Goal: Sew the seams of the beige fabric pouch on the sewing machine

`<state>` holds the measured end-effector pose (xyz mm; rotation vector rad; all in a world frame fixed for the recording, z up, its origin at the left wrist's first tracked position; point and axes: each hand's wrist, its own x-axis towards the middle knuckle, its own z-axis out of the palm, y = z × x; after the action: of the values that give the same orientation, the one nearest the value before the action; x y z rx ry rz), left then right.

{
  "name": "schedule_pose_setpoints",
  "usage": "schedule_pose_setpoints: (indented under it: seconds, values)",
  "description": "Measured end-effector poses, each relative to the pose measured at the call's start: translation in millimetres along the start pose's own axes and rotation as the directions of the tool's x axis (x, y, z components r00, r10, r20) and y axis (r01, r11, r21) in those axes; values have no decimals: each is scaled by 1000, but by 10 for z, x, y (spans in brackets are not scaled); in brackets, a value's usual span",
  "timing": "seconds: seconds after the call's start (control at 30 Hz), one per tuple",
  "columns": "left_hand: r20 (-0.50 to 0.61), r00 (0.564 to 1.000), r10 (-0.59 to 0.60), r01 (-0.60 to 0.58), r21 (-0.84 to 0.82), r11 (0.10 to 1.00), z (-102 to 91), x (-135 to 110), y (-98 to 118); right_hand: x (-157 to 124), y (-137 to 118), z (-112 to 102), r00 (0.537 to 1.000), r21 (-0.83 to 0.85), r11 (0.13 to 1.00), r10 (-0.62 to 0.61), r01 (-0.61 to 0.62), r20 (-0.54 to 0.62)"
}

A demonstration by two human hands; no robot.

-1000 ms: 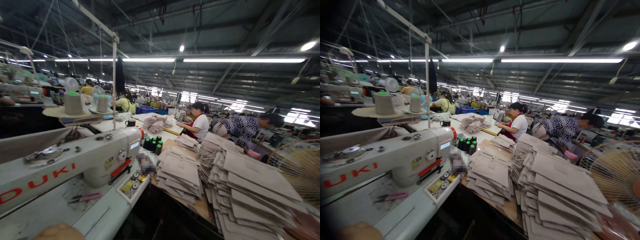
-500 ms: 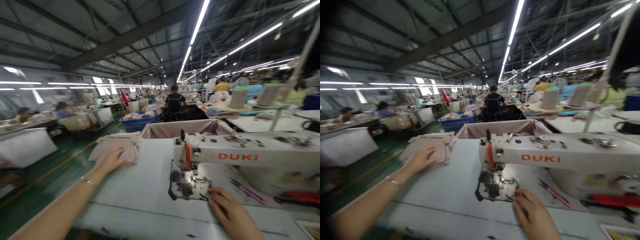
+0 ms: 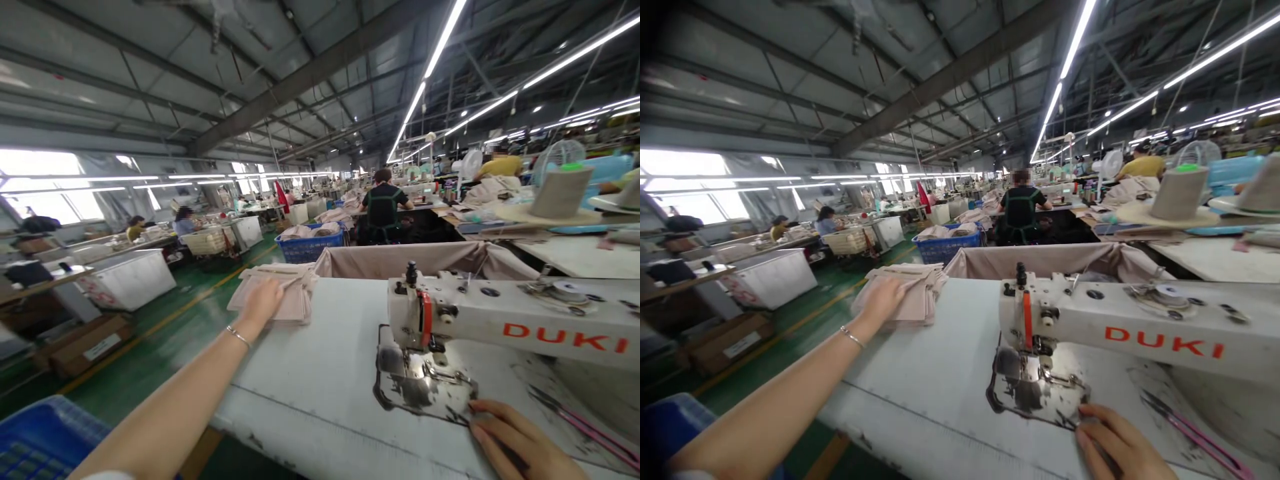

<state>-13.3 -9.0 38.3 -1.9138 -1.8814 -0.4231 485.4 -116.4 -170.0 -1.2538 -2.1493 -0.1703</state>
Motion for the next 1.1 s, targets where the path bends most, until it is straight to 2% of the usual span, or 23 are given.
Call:
schedule_pose_setpoints:
  seconds: [0.07,0.13,0.2,0.23,0.27,0.3,0.33,0.37,0.4,0.5,0.6,0.7,0.8,0.97,1.1]
  values:
    - [-59,998,17,-18,-23,1000,-322,114,13,-14,22,-8,1000,1,1000,9,-9,-2]
    - [-64,995,73,-77,-62,995,-594,110,140,0,-25,-75,1000,6,1000,14,-14,-24]
    - [-2,985,175,-174,-122,977,-724,-78,384,53,-198,-176,998,25,1000,3,-2,-64]
    - [49,969,242,-231,-163,959,-719,-243,537,94,-340,-224,996,41,999,-14,17,-83]
    - [103,945,310,-285,-209,936,-663,-445,696,142,-516,-260,996,62,997,-33,39,-88]
    - [173,901,397,-341,-281,897,-563,-669,849,194,-717,-279,995,96,993,-60,67,-77]
    - [241,851,466,-350,-401,846,-426,-900,986,246,-929,-277,994,134,985,-105,109,-37]
    - [279,825,491,-326,-474,818,-264,-1123,1098,294,-1138,-254,989,170,975,-149,146,2]
    - [306,818,487,-295,-503,812,-92,-1322,1179,334,-1330,-215,984,197,967,-173,164,30]
    - [309,863,400,-206,-507,837,349,-1696,1244,399,-1701,-68,989,247,964,-125,101,84]
    - [291,930,224,-64,-473,879,501,-1757,1166,409,-1768,2,987,310,951,-53,4,152]
    - [291,949,121,18,-434,901,420,-1698,1132,430,-1725,11,973,354,933,-29,-56,229]
    - [317,938,139,26,-465,885,309,-1650,1193,466,-1719,61,966,335,935,25,-113,256]
    - [369,907,203,47,-568,822,217,-1587,1319,507,-1718,175,970,295,931,171,-217,172]
    - [407,882,236,109,-664,739,84,-1565,1372,553,-1669,66,963,376,897,159,-233,217]
